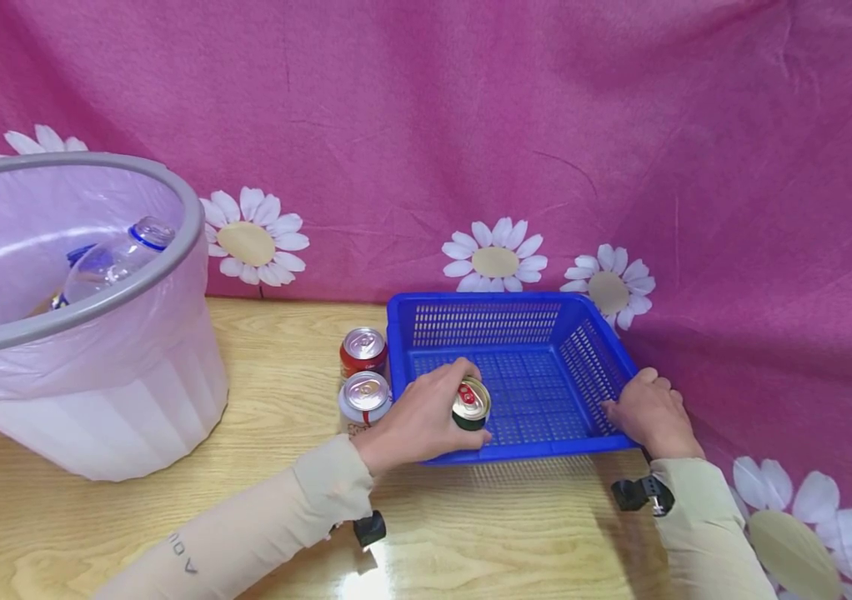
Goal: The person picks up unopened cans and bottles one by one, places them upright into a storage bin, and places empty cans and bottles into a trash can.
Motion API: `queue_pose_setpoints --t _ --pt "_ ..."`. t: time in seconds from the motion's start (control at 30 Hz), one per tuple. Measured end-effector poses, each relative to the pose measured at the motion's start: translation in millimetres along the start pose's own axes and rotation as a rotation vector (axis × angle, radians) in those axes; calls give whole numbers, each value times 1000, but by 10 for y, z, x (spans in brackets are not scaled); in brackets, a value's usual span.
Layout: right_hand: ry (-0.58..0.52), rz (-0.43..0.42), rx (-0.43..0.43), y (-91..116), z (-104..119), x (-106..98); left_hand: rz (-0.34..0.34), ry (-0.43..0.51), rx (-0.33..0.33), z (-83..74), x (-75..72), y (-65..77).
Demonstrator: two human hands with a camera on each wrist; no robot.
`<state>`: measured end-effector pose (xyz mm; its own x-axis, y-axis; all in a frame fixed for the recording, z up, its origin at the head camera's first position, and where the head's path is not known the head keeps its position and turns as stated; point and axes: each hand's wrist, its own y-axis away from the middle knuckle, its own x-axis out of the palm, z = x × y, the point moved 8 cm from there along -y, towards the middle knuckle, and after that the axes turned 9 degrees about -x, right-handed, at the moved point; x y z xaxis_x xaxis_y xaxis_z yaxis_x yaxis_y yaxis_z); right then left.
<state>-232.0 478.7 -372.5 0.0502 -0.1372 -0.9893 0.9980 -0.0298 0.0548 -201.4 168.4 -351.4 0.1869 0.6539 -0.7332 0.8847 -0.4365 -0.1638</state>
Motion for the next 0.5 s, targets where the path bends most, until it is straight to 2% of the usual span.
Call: queue_pose_setpoints --t 0.5 --pt "-5 15 11 -1 -6 -1 31 -51 -56 14 38 -40"
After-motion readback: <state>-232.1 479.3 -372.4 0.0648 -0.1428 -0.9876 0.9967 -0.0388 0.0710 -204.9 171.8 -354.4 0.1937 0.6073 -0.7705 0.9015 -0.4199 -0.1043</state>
